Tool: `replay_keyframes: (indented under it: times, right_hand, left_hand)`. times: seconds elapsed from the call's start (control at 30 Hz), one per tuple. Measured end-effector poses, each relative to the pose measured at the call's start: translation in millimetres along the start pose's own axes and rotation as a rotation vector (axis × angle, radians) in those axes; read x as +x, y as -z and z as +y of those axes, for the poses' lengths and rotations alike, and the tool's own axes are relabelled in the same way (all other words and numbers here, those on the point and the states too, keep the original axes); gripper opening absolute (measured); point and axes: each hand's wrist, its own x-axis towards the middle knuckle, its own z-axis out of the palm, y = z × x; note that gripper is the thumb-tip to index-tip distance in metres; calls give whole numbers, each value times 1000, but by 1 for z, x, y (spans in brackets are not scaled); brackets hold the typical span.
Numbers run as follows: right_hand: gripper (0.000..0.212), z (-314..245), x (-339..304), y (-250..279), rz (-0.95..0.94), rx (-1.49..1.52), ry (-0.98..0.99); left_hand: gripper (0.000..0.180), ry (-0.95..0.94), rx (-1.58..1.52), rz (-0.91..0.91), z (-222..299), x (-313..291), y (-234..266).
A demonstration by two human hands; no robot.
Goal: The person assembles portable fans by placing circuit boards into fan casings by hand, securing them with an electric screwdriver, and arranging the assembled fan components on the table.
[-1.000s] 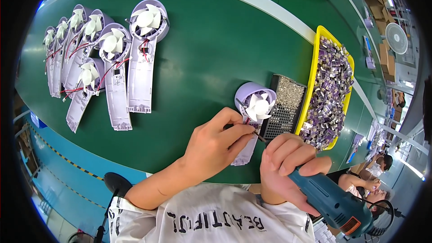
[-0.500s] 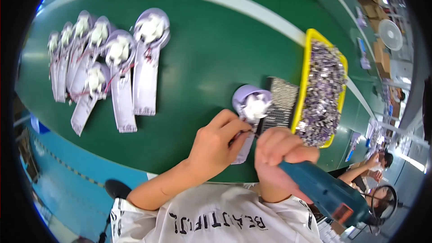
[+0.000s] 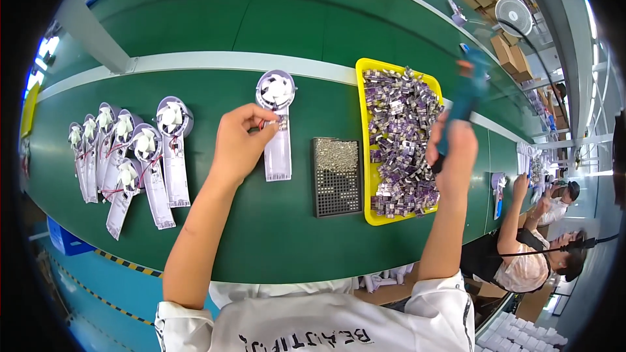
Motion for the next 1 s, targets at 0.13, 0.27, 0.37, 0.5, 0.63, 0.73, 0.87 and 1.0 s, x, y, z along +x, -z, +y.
replay_keyframes:
  times: [0.13, 0.27, 0.37, 0.5, 0.63, 0.73, 0.87, 1.0]
  right_hand:
    - [27, 23, 13, 5, -154, -436, 5]
    - [24, 30, 13, 24, -91, -660, 140]
    - [22, 36, 9, 35, -100, -734, 155]
    - [25, 30, 6, 41, -153, -738, 73]
    - [26, 33, 3, 41, -157, -807, 100]
    - [26, 35, 7, 35, -98, -765, 70]
    - [38, 47, 24, 20, -38, -890, 177]
    - [56, 51, 14, 20, 172, -1158, 294]
  left_hand:
    - [11, -30, -4, -66, -1, 26, -11]
    - [10, -1, -4, -121, 3, 38, -21]
    - [10, -28, -5, -147, 1, 43, -22]
    - [9, -12, -28, -138, 1, 42, -25]
    - [9, -57, -29, -165, -7, 46, -24]
    - [10, -79, 1, -157, -6, 45, -26]
    - [20, -195, 252, -70, -18, 39, -11]
    - [46, -482, 386, 23, 31, -24, -14]
